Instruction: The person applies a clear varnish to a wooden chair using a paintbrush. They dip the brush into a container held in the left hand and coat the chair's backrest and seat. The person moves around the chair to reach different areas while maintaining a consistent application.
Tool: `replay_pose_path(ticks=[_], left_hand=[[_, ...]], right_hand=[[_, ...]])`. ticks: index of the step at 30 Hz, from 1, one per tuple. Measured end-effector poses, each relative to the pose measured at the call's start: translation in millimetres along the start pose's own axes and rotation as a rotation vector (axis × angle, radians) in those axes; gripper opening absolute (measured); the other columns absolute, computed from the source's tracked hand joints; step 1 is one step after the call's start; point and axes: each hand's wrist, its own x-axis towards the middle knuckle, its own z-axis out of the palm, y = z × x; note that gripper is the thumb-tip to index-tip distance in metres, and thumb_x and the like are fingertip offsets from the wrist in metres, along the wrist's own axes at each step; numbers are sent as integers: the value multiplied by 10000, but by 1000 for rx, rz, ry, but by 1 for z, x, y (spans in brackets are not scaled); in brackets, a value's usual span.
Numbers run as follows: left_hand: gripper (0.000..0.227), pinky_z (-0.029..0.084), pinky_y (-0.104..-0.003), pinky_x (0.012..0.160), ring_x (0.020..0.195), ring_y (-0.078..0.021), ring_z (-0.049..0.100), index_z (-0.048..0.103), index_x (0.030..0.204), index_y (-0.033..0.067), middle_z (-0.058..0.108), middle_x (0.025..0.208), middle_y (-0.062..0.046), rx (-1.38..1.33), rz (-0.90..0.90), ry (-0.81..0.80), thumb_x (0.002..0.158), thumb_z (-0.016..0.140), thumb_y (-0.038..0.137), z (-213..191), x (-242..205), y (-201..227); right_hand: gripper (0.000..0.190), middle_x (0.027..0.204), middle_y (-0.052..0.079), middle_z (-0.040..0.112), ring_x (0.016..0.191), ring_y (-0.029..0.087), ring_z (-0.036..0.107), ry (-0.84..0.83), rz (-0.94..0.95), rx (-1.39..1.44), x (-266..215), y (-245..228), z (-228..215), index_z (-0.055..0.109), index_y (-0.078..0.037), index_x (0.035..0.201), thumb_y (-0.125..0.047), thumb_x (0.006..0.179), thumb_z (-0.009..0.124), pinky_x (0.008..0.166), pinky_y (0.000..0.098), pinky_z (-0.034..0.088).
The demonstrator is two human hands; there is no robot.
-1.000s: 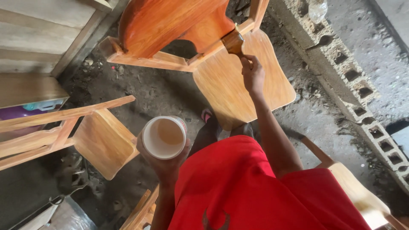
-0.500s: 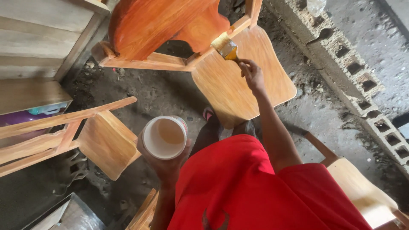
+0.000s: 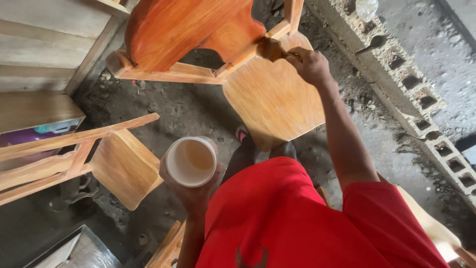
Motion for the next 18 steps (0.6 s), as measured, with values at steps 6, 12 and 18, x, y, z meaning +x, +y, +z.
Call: replay_pose_path(ticks=[6,12,18], left_hand=[[1070,463,-497,1102,1257,-355,543,350,1446,32,492,1377,-170,-1,33,17,608,956,307,7,0,3],[1113,475,-535,1106,1277,-371,543,303,1482,61,491,1410,-173,16,74,12,620,962,310,15,-2,4],[1100,504,-517,1070,1280,-355,543,324,1463,77,481,1411,-169,-39,-75,-30,589,968,254,20,2,19]], right_hand=[[257,761,-13,615,524,50,411,-283,283,387,-7,12,-34,706,-126,1271,-290,1102,603,473,225,290],[197,740,43,708,445,123,527,-64,200,-6,14,35,19,751,-140,1197,-284,1098,659,367,253,416],[248,719,10,645,510,77,486,-235,209,355,12,2,-41,734,-91,1232,-267,1086,639,475,237,353]])
